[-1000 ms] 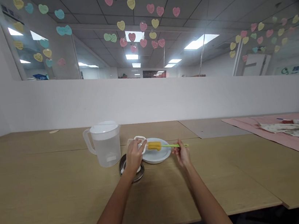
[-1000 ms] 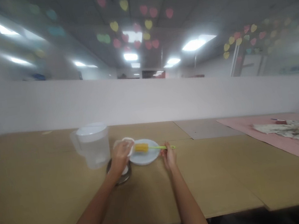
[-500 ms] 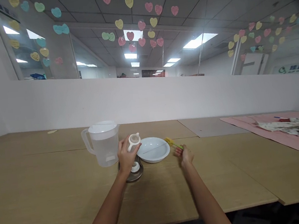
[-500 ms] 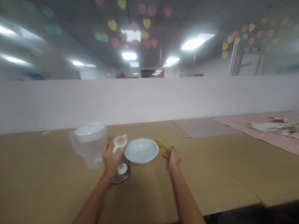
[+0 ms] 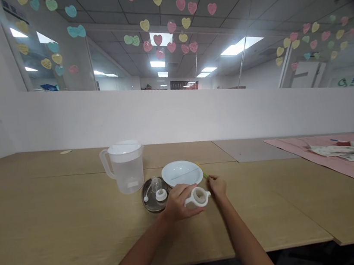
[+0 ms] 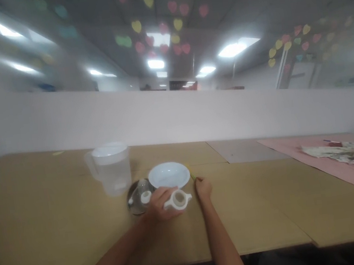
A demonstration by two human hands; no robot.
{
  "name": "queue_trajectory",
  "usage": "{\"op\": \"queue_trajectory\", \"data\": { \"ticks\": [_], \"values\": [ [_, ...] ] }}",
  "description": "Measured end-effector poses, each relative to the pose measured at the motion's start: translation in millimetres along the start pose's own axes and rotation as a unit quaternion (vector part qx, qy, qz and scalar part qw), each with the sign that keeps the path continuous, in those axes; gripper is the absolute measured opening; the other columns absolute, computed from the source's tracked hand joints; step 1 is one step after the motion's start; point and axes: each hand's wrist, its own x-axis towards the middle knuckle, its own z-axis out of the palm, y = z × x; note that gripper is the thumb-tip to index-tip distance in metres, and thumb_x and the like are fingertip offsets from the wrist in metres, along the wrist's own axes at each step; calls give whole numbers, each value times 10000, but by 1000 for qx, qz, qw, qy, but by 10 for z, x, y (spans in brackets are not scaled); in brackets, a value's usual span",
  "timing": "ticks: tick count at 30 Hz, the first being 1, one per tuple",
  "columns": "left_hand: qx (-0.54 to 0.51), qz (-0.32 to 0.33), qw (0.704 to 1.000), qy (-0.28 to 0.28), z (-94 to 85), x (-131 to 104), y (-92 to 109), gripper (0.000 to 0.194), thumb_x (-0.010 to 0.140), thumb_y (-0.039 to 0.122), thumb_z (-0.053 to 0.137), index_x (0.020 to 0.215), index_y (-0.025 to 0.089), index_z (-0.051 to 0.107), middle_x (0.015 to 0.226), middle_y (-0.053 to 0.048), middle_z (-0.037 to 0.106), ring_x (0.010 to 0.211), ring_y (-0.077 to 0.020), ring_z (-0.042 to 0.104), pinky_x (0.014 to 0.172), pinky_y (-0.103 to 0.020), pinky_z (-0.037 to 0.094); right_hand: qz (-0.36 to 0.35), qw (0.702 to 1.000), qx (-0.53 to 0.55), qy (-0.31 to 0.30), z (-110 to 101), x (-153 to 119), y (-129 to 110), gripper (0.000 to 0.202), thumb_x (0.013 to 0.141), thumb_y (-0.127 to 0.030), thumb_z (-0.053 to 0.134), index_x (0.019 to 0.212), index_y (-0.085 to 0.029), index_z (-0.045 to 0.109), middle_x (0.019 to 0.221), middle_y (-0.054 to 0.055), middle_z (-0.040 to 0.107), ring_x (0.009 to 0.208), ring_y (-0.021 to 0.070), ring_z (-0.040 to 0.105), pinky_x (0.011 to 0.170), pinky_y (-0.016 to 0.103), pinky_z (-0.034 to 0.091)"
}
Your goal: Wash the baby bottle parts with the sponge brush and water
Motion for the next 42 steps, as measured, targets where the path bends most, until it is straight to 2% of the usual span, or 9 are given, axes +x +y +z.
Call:
{"op": "queue_trajectory", "data": {
  "ticks": [7, 16, 23, 27, 30, 33, 36, 39, 42],
  "values": [
    [-40, -82, 995, -45, 39, -17, -5, 514, 705, 441, 588, 1121, 150, 506, 984, -112, 603, 916, -209, 565, 800, -332, 473, -15, 988, -151, -12, -3, -71, -109, 194, 644, -205, 514, 703, -192, 698, 732, 102, 685, 687, 217, 630, 568, 266, 395],
    [-56, -159, 982, -82, 89, -55, -41, 571, 723, 409, 576, 1214, 166, 415, 1084, -94, 580, 948, -199, 562, 823, -328, 461, -25, 976, -215, -33, 32, -102, -172, 152, 647, -179, 533, 637, -186, 684, 692, 130, 672, 668, 233, 627, 555, 275, 380],
    [17, -150, 984, -99, 65, -46, -117, 610, 729, 489, 539, 1226, 160, 408, 1087, -100, 591, 932, -217, 564, 808, -349, 444, -65, 967, -245, -34, 15, -131, -254, 236, 745, -225, 453, 712, -159, 678, 769, 140, 665, 729, 215, 612, 620, 275, 390],
    [69, -112, 986, -103, 44, -30, -136, 593, 751, 519, 488, 1198, 133, 444, 964, -107, 626, 870, -228, 570, 772, -359, 434, -131, 975, -179, 0, 25, -114, -277, 375, 835, -323, 327, 896, -143, 650, 894, 136, 651, 829, 210, 590, 715, 289, 404],
    [85, -83, 987, -104, -3, -9, -187, 584, 765, 525, 456, 1186, 121, 459, 907, -102, 627, 834, -224, 567, 752, -353, 423, -195, 978, -64, -23, 95, -74, -239, 438, 845, -396, 308, 1071, -140, 582, 1060, 120, 609, 957, 202, 552, 823, 304, 392],
    [108, -136, 983, -66, -112, 13, -330, 410, 835, 408, 391, 1133, 146, 493, 923, -81, 619, 864, -198, 556, 785, -330, 405, -233, 970, -7, -68, 206, -11, -154, 452, 820, -408, 350, 1140, -157, 548, 1173, 99, 552, 1091, 211, 478, 941, 351, 322],
    [196, -260, 945, -27, -246, 5, -566, 294, 865, 253, 318, 1009, 142, 550, 979, -91, 609, 930, -198, 536, 835, -327, 383, -220, 971, -6, -94, 306, 61, -55, 480, 752, -351, 423, 1181, -159, 521, 1247, 90, 492, 1166, 237, 409, 994, 401, 261],
    [264, -394, 875, -99, -337, -58, -804, 289, 804, 144, 367, 1038, 121, 537, 980, -126, 612, 951, -221, 546, 811, -323, 392, -207, 972, 10, -108, 356, 112, 9, 524, 693, -289, 447, 1200, -168, 505, 1278, 74, 461, 1187, 239, 386, 1010, 403, 247],
    [261, -467, 827, -171, -363, -138, -950, 319, 793, 138, 370, 1077, 118, 514, 986, -144, 620, 926, -232, 575, 753, -313, 416, -190, 975, 15, -112, 366, 119, 20, 539, 657, -280, 474, 1180, -160, 525, 1276, 84, 462, 1185, 254, 388, 1009, 408, 251]
  ]
}}
